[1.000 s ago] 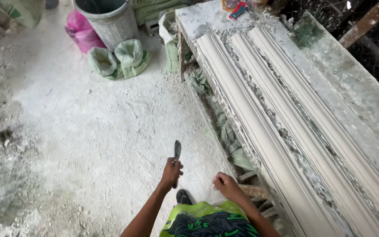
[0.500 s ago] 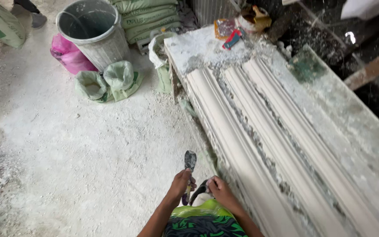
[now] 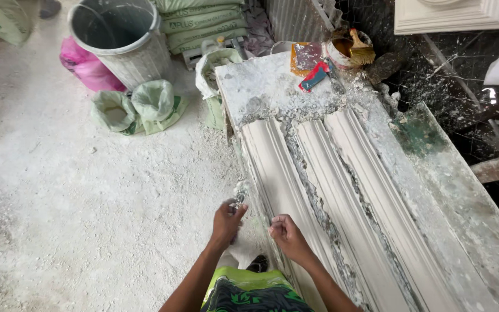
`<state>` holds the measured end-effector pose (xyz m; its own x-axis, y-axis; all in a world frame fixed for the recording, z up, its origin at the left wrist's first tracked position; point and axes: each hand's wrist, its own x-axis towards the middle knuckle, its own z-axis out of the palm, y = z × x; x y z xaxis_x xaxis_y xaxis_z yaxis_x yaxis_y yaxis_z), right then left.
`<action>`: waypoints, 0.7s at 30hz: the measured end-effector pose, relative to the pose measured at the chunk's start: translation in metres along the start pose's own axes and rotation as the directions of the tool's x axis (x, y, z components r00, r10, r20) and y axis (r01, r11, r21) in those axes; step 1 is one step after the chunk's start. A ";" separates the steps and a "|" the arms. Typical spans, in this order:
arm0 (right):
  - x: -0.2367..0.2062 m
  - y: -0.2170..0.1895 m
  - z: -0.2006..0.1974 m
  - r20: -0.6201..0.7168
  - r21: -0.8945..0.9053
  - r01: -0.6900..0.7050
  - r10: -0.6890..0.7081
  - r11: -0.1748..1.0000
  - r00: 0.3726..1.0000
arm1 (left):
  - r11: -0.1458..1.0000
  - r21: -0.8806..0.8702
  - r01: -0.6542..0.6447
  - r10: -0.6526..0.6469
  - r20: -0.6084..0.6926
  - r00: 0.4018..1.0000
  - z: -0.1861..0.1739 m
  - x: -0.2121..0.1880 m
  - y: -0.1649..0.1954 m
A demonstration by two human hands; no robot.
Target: The person uses a small trowel to apply plaster along the grooves of decorative cornice moldings laid on a work table, pressing the compound into the fluted channels and scraping off excess. They work along the length of the moldings, repositioning pieces and continuing the filling and smoothing along successive sections.
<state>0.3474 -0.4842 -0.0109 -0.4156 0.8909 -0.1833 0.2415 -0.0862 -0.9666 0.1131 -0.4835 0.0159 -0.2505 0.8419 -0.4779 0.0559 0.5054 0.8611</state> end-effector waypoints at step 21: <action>-0.012 -0.008 0.005 -0.463 0.123 -0.394 0.403 0.911 0.790 | 0.945 -0.144 0.295 -0.182 0.517 0.837 -0.007 0.186 0.023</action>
<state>0.3463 -0.4967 -0.0021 0.1749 0.8749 -0.4516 0.2760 -0.4838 -0.8305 0.0611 -0.3164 -0.0526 0.2795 0.7099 -0.6465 -0.1607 0.6984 0.6974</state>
